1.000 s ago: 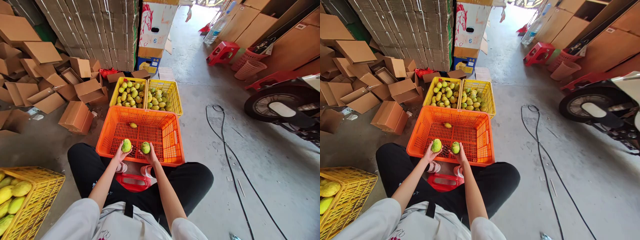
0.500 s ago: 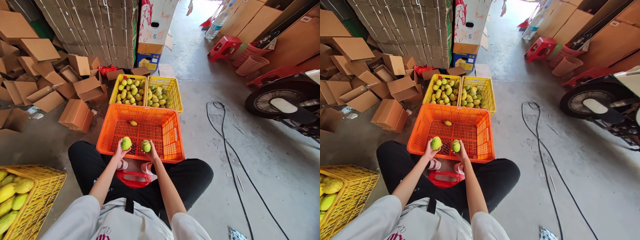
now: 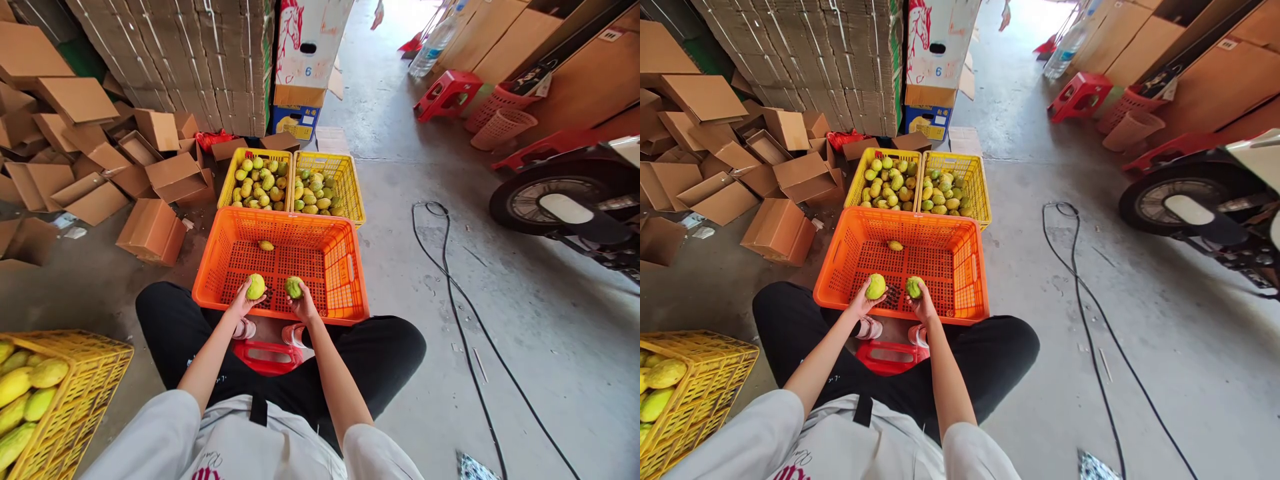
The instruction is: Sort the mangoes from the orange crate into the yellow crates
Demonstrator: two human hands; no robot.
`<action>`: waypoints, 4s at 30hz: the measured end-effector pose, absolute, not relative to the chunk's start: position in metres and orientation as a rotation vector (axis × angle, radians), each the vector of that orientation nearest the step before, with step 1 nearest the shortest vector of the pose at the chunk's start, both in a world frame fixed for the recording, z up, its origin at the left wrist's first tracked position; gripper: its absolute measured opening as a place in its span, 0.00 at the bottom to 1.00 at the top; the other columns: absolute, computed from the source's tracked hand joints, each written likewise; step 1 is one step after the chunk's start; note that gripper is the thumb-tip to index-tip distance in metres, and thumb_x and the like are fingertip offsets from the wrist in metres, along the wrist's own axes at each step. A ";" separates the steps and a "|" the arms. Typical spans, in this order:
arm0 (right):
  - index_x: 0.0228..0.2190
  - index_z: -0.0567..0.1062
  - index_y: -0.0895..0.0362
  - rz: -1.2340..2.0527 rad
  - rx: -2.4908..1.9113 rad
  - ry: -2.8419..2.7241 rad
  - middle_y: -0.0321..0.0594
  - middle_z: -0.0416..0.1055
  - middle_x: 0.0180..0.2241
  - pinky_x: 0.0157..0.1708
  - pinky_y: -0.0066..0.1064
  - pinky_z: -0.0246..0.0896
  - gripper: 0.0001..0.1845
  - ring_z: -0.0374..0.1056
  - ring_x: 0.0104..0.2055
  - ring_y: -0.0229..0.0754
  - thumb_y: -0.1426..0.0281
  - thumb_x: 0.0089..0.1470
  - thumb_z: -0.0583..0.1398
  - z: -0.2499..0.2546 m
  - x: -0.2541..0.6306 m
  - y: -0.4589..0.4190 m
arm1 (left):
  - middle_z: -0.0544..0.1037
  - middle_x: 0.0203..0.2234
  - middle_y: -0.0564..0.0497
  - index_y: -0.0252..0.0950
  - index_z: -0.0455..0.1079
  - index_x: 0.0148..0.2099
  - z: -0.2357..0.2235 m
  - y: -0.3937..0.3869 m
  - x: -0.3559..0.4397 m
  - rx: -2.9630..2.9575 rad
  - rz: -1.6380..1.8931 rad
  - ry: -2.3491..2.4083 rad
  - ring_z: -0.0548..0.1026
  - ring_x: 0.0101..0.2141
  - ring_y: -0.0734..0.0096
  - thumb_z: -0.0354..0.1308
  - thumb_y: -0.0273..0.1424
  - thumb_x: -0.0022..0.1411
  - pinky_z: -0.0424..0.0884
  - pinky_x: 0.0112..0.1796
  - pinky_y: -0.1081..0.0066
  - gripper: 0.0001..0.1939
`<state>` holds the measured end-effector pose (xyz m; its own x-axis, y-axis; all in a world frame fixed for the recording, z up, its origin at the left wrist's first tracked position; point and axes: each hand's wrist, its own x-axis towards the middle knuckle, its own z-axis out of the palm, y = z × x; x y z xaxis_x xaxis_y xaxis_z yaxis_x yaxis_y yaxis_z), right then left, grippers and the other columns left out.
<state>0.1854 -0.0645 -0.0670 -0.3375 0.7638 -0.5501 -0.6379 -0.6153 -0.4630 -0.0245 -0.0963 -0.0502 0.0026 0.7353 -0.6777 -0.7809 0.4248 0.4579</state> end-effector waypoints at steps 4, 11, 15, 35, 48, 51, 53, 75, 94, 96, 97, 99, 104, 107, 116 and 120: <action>0.38 0.73 0.56 2.086 -0.917 -0.156 0.40 0.76 0.26 0.15 0.25 0.65 0.20 0.68 0.20 0.37 0.52 0.55 0.58 -0.066 0.190 -0.064 | 0.80 0.38 0.43 0.34 0.68 0.54 -0.049 -0.096 -0.024 -0.060 1.181 1.015 0.82 0.39 0.60 0.56 0.35 0.67 0.80 0.40 0.61 0.16; 0.38 0.74 0.58 2.062 -0.881 -0.120 0.47 0.79 0.32 0.20 0.29 0.68 0.21 0.74 0.27 0.43 0.54 0.57 0.54 -0.062 0.188 -0.063 | 0.80 0.41 0.44 0.35 0.68 0.54 -0.049 -0.098 -0.025 -0.176 1.319 0.954 0.80 0.42 0.61 0.55 0.35 0.67 0.75 0.50 0.52 0.16; 0.39 0.73 0.57 2.124 -0.861 -0.187 0.44 0.79 0.31 0.15 0.27 0.62 0.18 0.72 0.23 0.42 0.56 0.58 0.55 -0.064 0.187 -0.062 | 0.80 0.41 0.45 0.38 0.67 0.56 -0.046 -0.097 -0.025 -0.246 1.331 0.979 0.80 0.42 0.61 0.56 0.36 0.67 0.75 0.50 0.54 0.17; 0.38 0.73 0.58 2.157 -0.858 0.014 0.45 0.78 0.29 0.21 0.27 0.72 0.20 0.75 0.26 0.41 0.53 0.59 0.57 -0.068 0.194 -0.061 | 0.79 0.38 0.38 0.30 0.63 0.61 -0.038 -0.102 -0.028 -0.178 1.178 0.879 0.81 0.40 0.59 0.47 0.42 0.71 0.78 0.33 0.69 0.25; 0.37 0.73 0.53 2.026 -0.950 -0.045 0.35 0.79 0.33 0.30 0.29 0.75 0.14 0.77 0.35 0.38 0.59 0.54 0.65 -0.076 0.194 -0.064 | 0.80 0.41 0.44 0.37 0.64 0.58 -0.048 -0.104 -0.027 -0.125 1.279 0.916 0.80 0.45 0.59 0.57 0.34 0.63 0.74 0.51 0.56 0.22; 0.37 0.72 0.53 2.024 -0.966 -0.071 0.34 0.79 0.34 0.30 0.30 0.76 0.13 0.76 0.36 0.38 0.62 0.52 0.67 -0.076 0.193 -0.066 | 0.80 0.36 0.44 0.35 0.65 0.57 -0.046 -0.102 -0.026 -0.156 1.263 0.956 0.80 0.39 0.61 0.54 0.37 0.66 0.76 0.48 0.57 0.20; 0.38 0.72 0.52 2.008 -0.974 -0.084 0.33 0.79 0.36 0.31 0.31 0.76 0.13 0.76 0.36 0.38 0.66 0.50 0.68 -0.076 0.192 -0.067 | 0.79 0.34 0.41 0.31 0.66 0.57 -0.044 -0.101 -0.027 -0.168 1.232 0.944 0.80 0.38 0.59 0.52 0.42 0.67 0.76 0.47 0.56 0.23; 0.38 0.74 0.57 2.069 -0.899 -0.097 0.43 0.78 0.29 0.24 0.28 0.71 0.17 0.75 0.29 0.42 0.56 0.56 0.59 -0.059 0.191 -0.065 | 0.80 0.37 0.38 0.27 0.61 0.63 -0.039 -0.105 -0.028 -0.133 1.165 0.854 0.80 0.35 0.62 0.50 0.47 0.68 0.78 0.39 0.64 0.31; 0.41 0.69 0.50 2.000 -0.845 -0.243 0.35 0.75 0.36 0.27 0.25 0.68 0.23 0.74 0.33 0.38 0.71 0.43 0.69 -0.067 0.188 -0.069 | 0.80 0.39 0.43 0.36 0.66 0.57 -0.052 -0.101 -0.028 -0.138 1.224 0.954 0.79 0.43 0.60 0.57 0.32 0.62 0.74 0.48 0.61 0.21; 0.41 0.70 0.50 2.019 -0.851 -0.242 0.34 0.75 0.34 0.26 0.23 0.67 0.22 0.72 0.31 0.35 0.70 0.44 0.69 -0.068 0.189 -0.069 | 0.80 0.39 0.44 0.36 0.66 0.58 -0.055 -0.100 -0.027 -0.138 1.197 0.986 0.79 0.43 0.61 0.57 0.30 0.61 0.73 0.49 0.62 0.22; 0.41 0.70 0.50 2.032 -0.858 -0.238 0.34 0.75 0.34 0.26 0.22 0.67 0.21 0.72 0.30 0.35 0.69 0.45 0.69 -0.068 0.189 -0.069 | 0.80 0.40 0.44 0.37 0.66 0.58 -0.056 -0.099 -0.027 -0.139 1.186 0.993 0.79 0.43 0.62 0.58 0.29 0.61 0.73 0.49 0.62 0.22; 0.41 0.71 0.50 2.058 -0.877 -0.224 0.34 0.75 0.33 0.26 0.23 0.69 0.18 0.71 0.29 0.35 0.66 0.47 0.67 -0.068 0.189 -0.069 | 0.80 0.41 0.45 0.38 0.66 0.58 -0.058 -0.099 -0.027 -0.146 1.187 0.989 0.79 0.43 0.62 0.58 0.30 0.61 0.73 0.49 0.62 0.22; 0.39 0.72 0.52 2.057 -0.923 -0.122 0.39 0.77 0.35 0.29 0.29 0.73 0.15 0.74 0.34 0.40 0.59 0.51 0.65 -0.068 0.189 -0.068 | 0.80 0.41 0.43 0.37 0.64 0.59 -0.055 -0.102 -0.027 -0.142 1.232 0.916 0.79 0.43 0.61 0.59 0.36 0.64 0.76 0.44 0.63 0.23; 0.38 0.72 0.52 2.025 -0.941 -0.086 0.37 0.77 0.34 0.27 0.27 0.71 0.13 0.74 0.33 0.40 0.59 0.54 0.63 -0.068 0.189 -0.067 | 0.80 0.40 0.42 0.34 0.64 0.60 -0.052 -0.104 -0.027 -0.115 1.238 0.868 0.80 0.42 0.61 0.57 0.38 0.67 0.77 0.41 0.65 0.23; 0.37 0.74 0.56 2.174 -0.977 -0.255 0.41 0.77 0.27 0.24 0.29 0.70 0.19 0.74 0.27 0.41 0.53 0.59 0.57 -0.067 0.185 -0.063 | 0.80 0.42 0.39 0.31 0.64 0.60 -0.046 -0.104 -0.027 -0.087 1.214 0.843 0.79 0.47 0.57 0.55 0.39 0.67 0.75 0.49 0.59 0.24; 0.36 0.75 0.56 2.133 -1.017 -0.312 0.41 0.79 0.30 0.24 0.27 0.69 0.17 0.76 0.29 0.41 0.54 0.55 0.62 -0.067 0.181 -0.063 | 0.80 0.41 0.42 0.35 0.63 0.59 -0.046 -0.104 -0.028 -0.125 1.243 0.872 0.79 0.47 0.55 0.56 0.36 0.65 0.74 0.51 0.54 0.22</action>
<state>0.1814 -0.0632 -0.0674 -0.4116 0.7118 -0.5691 -0.5190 -0.6964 -0.4957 -0.0275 -0.1036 -0.0463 0.0535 0.7700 -0.6357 -0.8598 0.3592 0.3628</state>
